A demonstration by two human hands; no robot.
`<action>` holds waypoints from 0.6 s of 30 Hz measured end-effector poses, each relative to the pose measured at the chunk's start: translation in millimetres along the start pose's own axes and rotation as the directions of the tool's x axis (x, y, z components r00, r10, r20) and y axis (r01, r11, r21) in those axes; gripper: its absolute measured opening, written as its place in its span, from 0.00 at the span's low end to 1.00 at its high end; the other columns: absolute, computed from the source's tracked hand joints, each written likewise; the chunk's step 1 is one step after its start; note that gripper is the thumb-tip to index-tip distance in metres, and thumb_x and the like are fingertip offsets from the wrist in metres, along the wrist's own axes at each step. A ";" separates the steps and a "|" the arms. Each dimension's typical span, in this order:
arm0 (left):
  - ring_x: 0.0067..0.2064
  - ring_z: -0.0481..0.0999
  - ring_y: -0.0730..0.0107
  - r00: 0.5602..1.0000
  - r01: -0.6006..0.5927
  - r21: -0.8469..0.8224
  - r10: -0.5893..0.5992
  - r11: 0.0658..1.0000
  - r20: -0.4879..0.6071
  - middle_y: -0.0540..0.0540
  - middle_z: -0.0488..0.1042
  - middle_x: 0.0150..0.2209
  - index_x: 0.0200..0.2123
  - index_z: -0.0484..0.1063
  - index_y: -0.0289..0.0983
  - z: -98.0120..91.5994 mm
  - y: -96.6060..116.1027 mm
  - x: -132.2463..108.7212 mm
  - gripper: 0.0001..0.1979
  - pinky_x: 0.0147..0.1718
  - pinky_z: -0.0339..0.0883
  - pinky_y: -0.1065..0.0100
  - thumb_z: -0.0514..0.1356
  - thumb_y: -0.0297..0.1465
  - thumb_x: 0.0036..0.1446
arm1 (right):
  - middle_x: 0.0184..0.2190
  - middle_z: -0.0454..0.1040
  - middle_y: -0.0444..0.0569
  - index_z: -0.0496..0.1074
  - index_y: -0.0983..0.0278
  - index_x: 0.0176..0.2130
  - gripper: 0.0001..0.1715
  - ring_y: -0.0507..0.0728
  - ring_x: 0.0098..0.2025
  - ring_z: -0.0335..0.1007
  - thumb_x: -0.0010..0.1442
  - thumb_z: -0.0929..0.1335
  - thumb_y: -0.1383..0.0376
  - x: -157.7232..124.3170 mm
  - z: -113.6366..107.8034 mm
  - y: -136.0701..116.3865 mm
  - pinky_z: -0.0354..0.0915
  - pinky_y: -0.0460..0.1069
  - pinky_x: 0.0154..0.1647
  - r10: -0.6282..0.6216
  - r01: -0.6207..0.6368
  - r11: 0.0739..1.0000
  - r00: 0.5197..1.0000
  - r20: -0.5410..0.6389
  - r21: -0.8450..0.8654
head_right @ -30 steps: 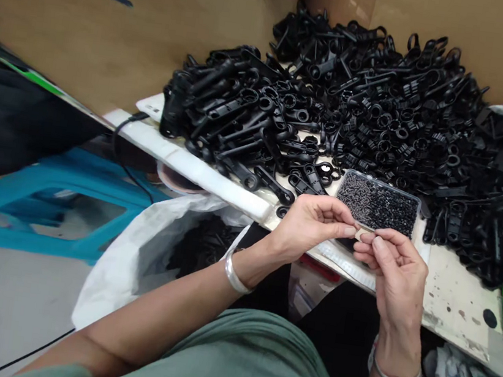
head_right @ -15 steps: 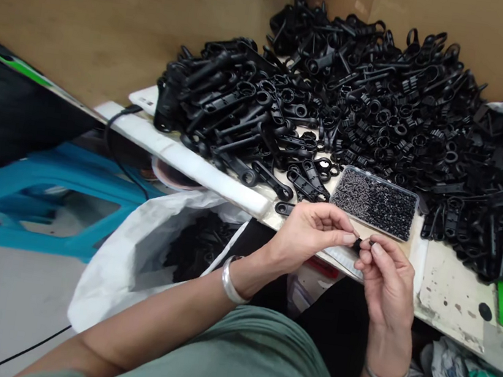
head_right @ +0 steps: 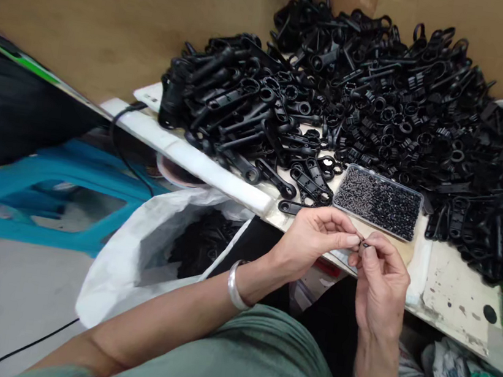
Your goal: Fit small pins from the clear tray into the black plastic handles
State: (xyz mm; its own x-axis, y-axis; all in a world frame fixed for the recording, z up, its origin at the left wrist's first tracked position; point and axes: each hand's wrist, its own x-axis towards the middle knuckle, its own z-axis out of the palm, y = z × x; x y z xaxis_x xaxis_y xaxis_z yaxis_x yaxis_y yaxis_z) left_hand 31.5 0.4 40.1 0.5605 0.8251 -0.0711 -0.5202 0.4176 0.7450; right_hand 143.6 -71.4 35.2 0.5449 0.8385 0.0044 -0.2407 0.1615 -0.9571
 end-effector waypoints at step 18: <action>0.29 0.73 0.76 0.997 -0.058 0.073 0.061 0.996 -0.045 0.49 0.75 0.27 0.26 0.75 0.32 4.0 -10.2 -3.9 0.17 0.33 0.71 0.70 0.75 0.37 0.42 | 0.29 0.76 0.45 0.79 0.64 0.40 0.12 0.52 0.29 0.72 0.58 0.75 0.59 -18.7 3.1 -3.5 0.71 0.50 0.36 -0.347 0.177 0.731 0.928 -0.136 -0.659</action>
State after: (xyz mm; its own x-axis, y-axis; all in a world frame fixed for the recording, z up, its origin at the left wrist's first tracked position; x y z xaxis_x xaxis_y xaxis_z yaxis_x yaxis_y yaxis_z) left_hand 37.3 -8.6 35.5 0.4978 0.8656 -0.0553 -0.5034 0.3402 0.7943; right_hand 131.8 -86.1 39.4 0.6988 0.6508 0.2969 0.4500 -0.0772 -0.8897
